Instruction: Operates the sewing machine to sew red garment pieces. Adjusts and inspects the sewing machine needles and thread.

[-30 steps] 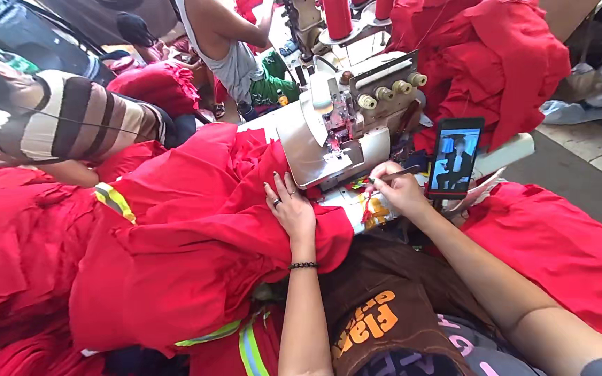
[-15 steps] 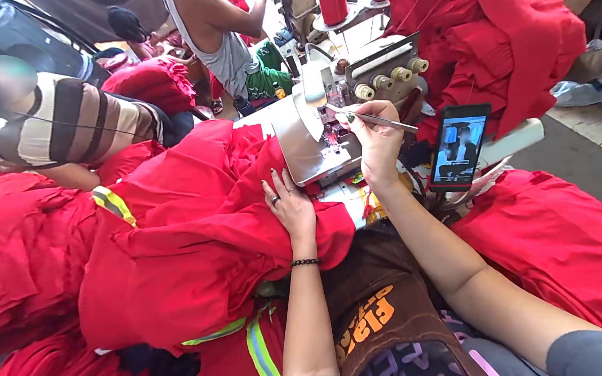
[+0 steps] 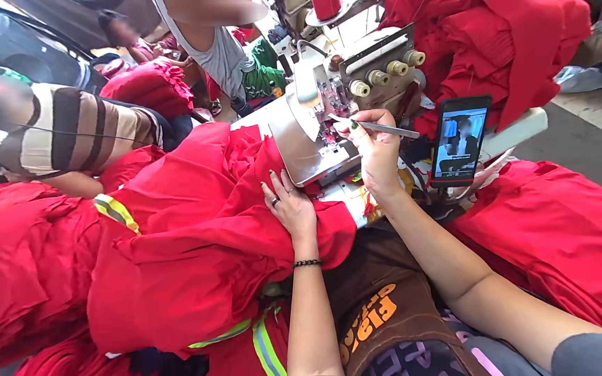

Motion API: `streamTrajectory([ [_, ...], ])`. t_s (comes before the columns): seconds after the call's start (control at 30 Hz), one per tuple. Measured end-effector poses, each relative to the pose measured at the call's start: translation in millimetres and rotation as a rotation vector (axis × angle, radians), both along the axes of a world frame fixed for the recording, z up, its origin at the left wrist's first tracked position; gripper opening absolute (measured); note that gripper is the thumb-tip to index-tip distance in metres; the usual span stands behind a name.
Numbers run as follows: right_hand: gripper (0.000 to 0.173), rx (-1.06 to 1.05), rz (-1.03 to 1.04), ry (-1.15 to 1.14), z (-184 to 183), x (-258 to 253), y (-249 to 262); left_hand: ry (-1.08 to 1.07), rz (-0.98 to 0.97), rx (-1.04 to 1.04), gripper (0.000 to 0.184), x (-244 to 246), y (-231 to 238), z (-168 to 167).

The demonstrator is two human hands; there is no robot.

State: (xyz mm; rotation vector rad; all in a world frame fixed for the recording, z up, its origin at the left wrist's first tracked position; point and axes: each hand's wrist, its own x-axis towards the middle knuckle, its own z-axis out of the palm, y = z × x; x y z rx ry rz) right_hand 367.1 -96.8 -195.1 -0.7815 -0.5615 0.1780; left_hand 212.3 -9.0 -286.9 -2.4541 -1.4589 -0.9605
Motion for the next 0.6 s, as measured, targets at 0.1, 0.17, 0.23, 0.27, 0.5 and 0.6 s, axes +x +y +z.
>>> streamTrajectory([
  [0.1,0.018,-0.001,0.014,-0.003,2,-1,-1,-0.002,0.003,0.008,0.045,1,0,0],
  [0.17,0.018,0.007,0.021,0.0,3,-2,-1,-0.008,0.005,0.016,0.045,1,-1,0],
  [0.23,0.018,-0.002,0.019,-0.011,3,-2,1,-0.004,0.009,0.012,0.045,1,0,-1],
  [0.27,0.018,-0.01,0.036,-0.015,2,-2,1,-0.006,0.009,0.013,0.045,1,0,-2],
  [0.5,0.02,0.018,0.015,0.046,-10,-4,17,-0.01,-0.002,0.013,0.045,1,1,-2],
  [0.6,0.02,0.038,-0.004,0.077,-10,-5,22,-0.012,0.001,0.016,0.045,1,0,-2],
])
